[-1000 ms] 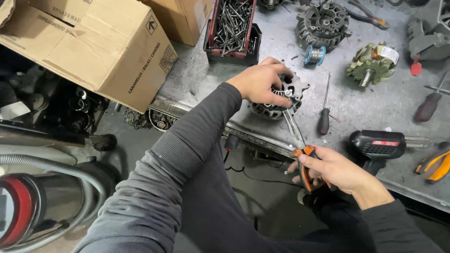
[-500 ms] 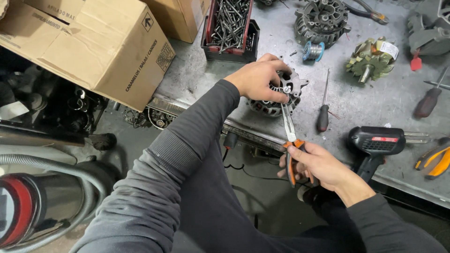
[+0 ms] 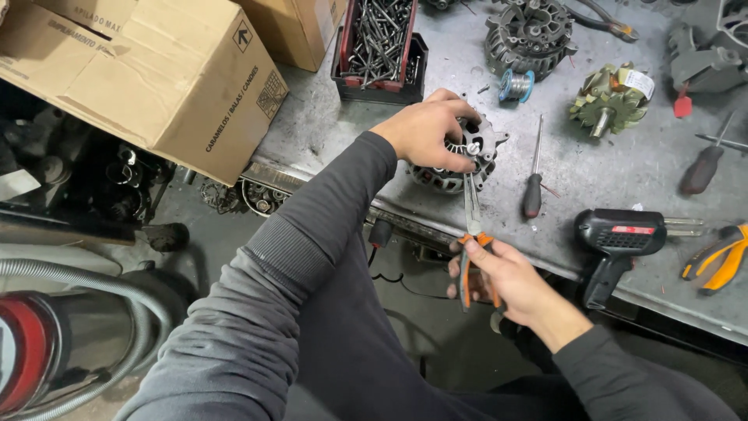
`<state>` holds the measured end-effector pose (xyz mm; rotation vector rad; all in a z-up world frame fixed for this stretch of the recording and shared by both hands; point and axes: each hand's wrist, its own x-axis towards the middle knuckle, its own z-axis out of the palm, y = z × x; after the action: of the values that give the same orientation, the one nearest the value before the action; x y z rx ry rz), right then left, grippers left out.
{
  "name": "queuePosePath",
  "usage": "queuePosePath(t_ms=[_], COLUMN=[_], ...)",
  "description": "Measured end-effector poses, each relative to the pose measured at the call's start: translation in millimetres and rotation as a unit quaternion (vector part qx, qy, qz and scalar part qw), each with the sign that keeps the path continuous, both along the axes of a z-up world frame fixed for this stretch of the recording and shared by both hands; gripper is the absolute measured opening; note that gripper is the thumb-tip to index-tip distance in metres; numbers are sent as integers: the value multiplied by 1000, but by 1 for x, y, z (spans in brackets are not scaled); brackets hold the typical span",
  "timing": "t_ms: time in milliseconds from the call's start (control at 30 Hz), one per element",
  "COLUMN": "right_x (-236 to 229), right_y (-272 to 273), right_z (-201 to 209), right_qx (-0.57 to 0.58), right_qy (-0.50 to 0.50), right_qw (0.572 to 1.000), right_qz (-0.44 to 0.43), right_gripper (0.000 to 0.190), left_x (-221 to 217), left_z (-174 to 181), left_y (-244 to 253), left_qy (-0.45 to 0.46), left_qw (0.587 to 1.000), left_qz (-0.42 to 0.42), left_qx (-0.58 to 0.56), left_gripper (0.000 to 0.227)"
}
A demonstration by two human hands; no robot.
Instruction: The person works on an alternator housing at a workbench, using pliers to grip and position parts inside it. They then take solder wire from a spool and use a soldering iron to solder contacts on the alternator, holding the iron in one hand while feeding wire with the other.
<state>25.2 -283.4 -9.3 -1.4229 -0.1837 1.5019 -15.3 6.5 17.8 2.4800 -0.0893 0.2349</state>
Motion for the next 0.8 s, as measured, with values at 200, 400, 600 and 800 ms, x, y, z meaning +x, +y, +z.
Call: queuePosePath(t_ms=[200, 400, 600, 800], right_x=[47, 103, 122, 116], right_y=[-14, -42, -36, -28], right_z=[27, 18, 15, 12], right_qx=[-83, -64, -106, -143], right_qy=[1, -170, -369, -480], right_qw=[994, 979, 921, 865], right_qz=[67, 89, -74, -29], right_gripper=[33, 35, 29, 37], left_x=[3, 1, 1, 2], left_z=[-4, -2, 0, -4], left_y=[3, 4, 2, 3], left_qy=[-18, -23, -26, -1], left_qw=[1000, 1000, 999, 998], left_qz=[-12, -16, -18, 6], left_qx=[0, -5, -2, -57], left_gripper=[47, 47, 50, 44])
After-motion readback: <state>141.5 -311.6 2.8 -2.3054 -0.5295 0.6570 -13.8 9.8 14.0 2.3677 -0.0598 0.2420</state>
